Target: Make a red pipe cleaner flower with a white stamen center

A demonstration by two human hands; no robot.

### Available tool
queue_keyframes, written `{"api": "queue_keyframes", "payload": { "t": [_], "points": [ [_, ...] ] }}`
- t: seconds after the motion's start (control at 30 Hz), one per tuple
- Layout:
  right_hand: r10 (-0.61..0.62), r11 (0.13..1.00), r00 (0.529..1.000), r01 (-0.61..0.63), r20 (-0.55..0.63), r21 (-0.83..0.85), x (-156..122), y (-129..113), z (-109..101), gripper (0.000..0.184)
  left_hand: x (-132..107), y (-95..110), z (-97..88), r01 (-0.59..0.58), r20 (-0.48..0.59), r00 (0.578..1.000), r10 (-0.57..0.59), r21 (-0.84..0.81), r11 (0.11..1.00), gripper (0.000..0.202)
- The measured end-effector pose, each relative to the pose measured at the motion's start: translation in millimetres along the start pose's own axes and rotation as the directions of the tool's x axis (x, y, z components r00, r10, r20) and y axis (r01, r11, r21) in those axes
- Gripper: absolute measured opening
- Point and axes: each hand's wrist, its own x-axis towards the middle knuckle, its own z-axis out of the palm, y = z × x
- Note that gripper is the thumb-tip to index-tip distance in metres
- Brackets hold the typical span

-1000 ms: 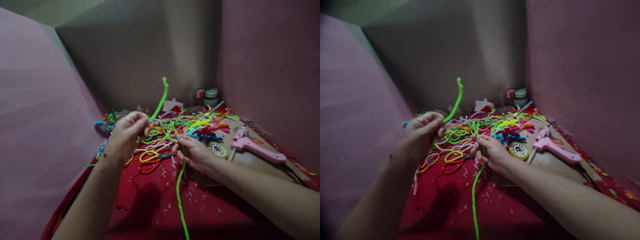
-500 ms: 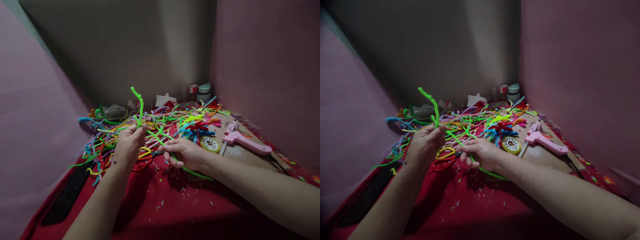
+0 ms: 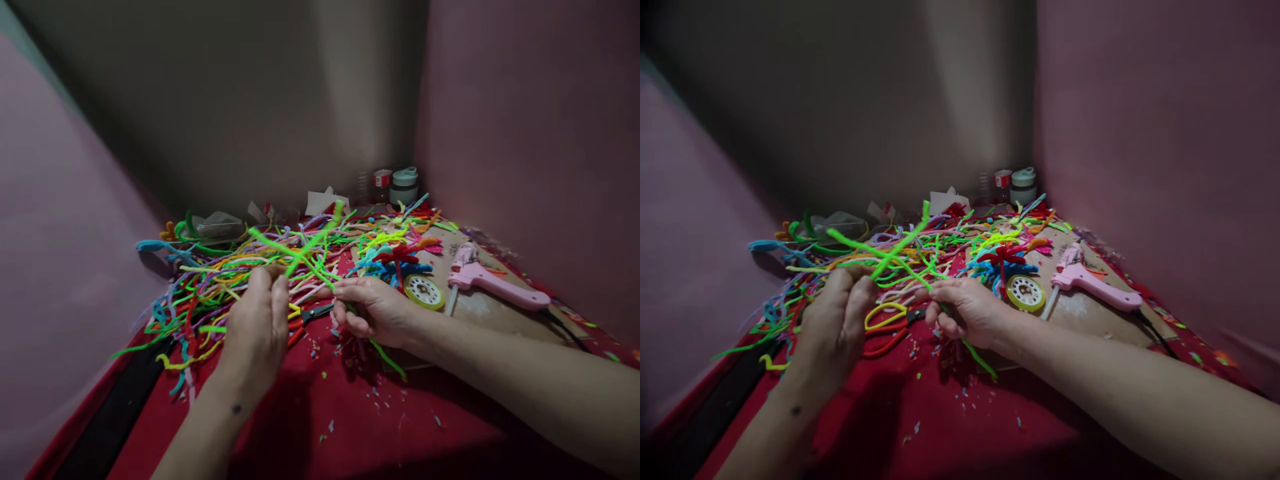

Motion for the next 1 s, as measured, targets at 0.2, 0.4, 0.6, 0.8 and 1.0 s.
{"api": "queue_keyframes", "payload": {
  "t": [0.2,0.4,0.6,0.8,1.0],
  "points": [
    [-0.079,0.987,0.996,0.072,-0.047,-0.141,-2.9,-1.3,4.5,0.013,-9.8,5.0,16.0,0.003,0.331,0.942,0.05,-0.158,0.988,0.008],
    [-0.152,0.901,0.988,0.148,0.023,-0.409,-12.2,2.5,12.4,0.035,-8.0,-2.3,25.0,0.341,0.542,0.832,-0.119,-0.33,0.88,0.02],
    [-0.207,0.869,0.972,0.128,-0.115,-0.478,-13.0,-0.1,12.6,0.049,-6.1,-5.9,15.8,0.355,0.581,0.81,-0.076,-0.383,0.853,0.024],
    [-0.199,0.878,0.974,0.127,-0.111,-0.463,-11.3,0.2,8.9,0.049,0.7,-19.0,1.7,0.458,0.626,0.764,-0.155,-0.358,0.814,0.02],
    [-0.192,0.882,0.98,0.146,-0.058,-0.448,-14.6,-1.5,13.8,0.045,-5.5,-11.5,6.3,0.436,0.541,0.821,-0.181,-0.39,0.811,0.02]
  ]
}}
